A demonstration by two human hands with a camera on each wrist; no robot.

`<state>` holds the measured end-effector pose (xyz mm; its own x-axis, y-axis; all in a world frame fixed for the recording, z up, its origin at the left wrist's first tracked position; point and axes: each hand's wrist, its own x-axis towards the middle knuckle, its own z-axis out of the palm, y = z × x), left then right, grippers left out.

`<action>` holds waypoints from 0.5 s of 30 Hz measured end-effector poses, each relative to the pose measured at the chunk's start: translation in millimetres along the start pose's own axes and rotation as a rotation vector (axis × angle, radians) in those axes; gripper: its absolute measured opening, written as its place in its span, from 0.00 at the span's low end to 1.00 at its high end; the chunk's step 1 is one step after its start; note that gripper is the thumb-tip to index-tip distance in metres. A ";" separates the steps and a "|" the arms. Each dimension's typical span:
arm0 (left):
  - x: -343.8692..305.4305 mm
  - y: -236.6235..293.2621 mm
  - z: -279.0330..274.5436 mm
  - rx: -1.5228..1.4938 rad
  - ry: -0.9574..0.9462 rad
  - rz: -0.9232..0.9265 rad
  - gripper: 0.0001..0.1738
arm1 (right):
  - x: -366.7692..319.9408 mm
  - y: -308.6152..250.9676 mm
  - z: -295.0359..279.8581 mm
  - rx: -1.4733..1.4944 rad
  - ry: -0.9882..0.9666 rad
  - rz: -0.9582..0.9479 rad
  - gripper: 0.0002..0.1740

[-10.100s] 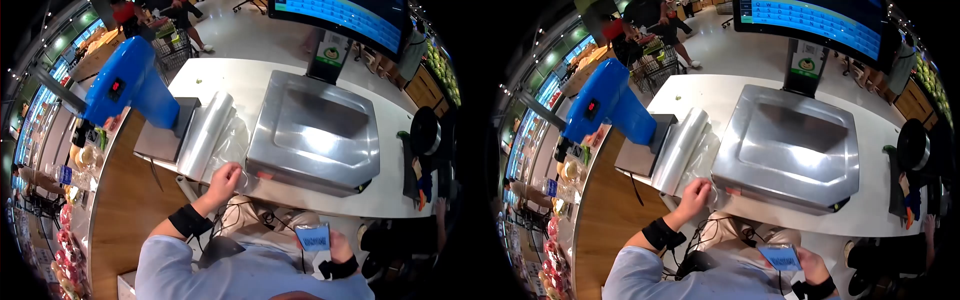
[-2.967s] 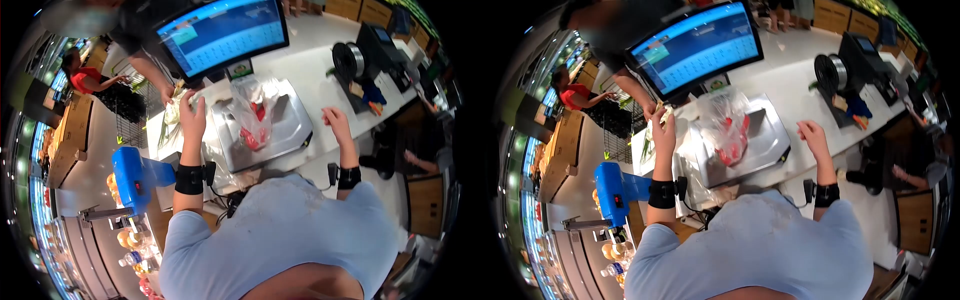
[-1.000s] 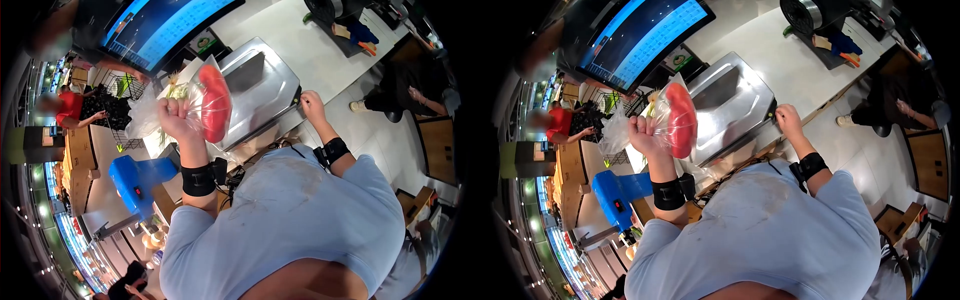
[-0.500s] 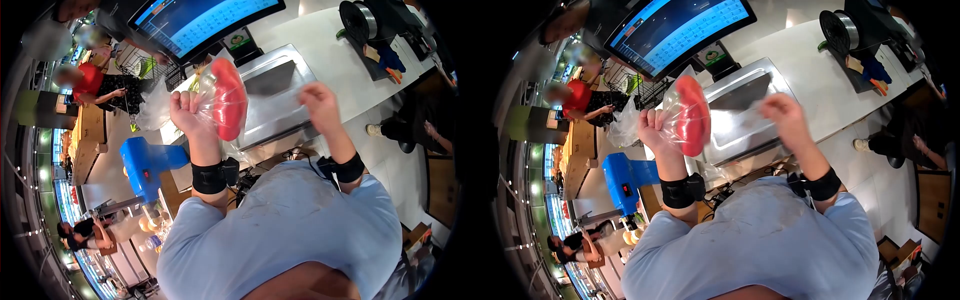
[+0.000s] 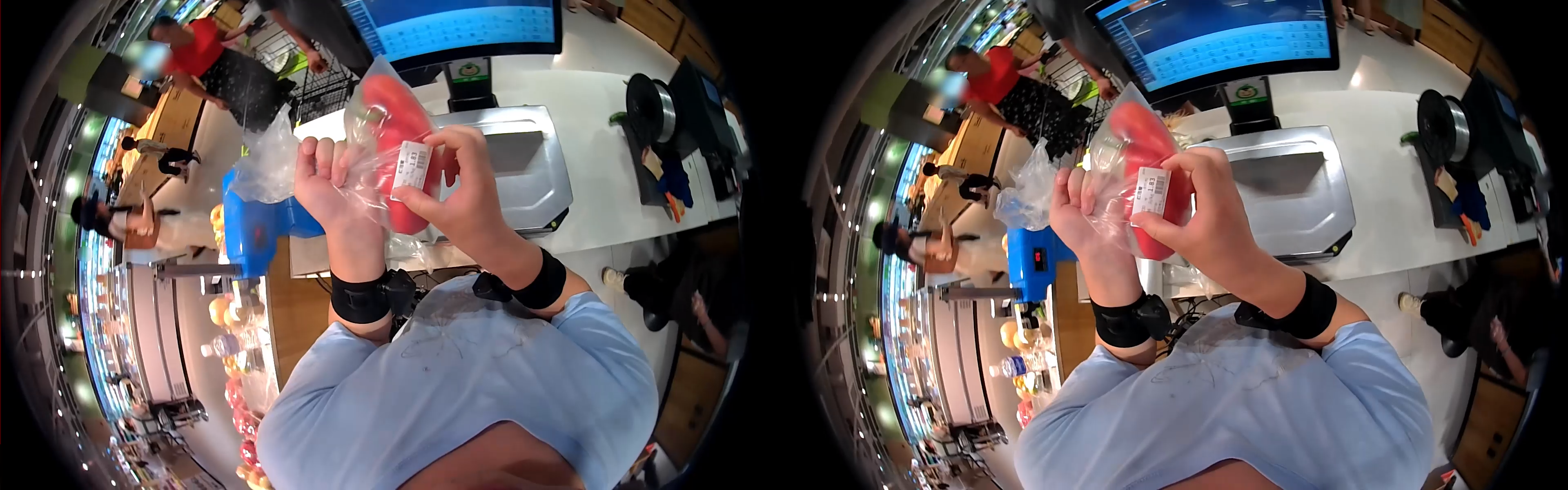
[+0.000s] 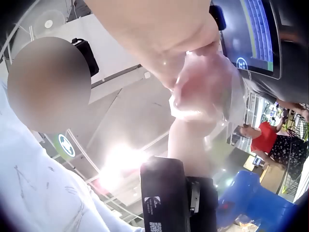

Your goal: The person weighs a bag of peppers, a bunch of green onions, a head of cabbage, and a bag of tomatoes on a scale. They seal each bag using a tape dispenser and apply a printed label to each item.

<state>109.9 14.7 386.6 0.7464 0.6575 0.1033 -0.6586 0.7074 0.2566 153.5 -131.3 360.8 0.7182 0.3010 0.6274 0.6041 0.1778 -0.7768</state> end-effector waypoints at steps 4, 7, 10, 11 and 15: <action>-3.5 24.3 2.4 -0.057 -0.059 0.064 0.10 | 2.8 0.8 13.9 -0.041 0.043 -0.121 0.35; -9.0 35.1 8.7 -0.039 -0.053 0.140 0.11 | 5.4 14.2 13.8 -0.322 -0.108 -0.614 0.37; -16.5 45.1 10.1 0.051 -0.016 0.224 0.13 | -0.8 20.9 31.6 -0.277 -0.212 -0.444 0.36; -18.0 47.9 10.2 0.111 -0.012 0.254 0.14 | -1.8 21.8 39.2 -0.144 -0.182 -0.342 0.36; -23.0 55.6 12.6 0.098 -0.111 0.226 0.16 | -2.1 37.4 58.4 1.378 -0.619 0.590 0.42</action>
<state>57.3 35.6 410.7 0.5909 0.7594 0.2724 -0.8014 0.5136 0.3065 154.4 -70.6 327.2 0.2785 0.8783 0.3887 -0.6866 0.4650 -0.5589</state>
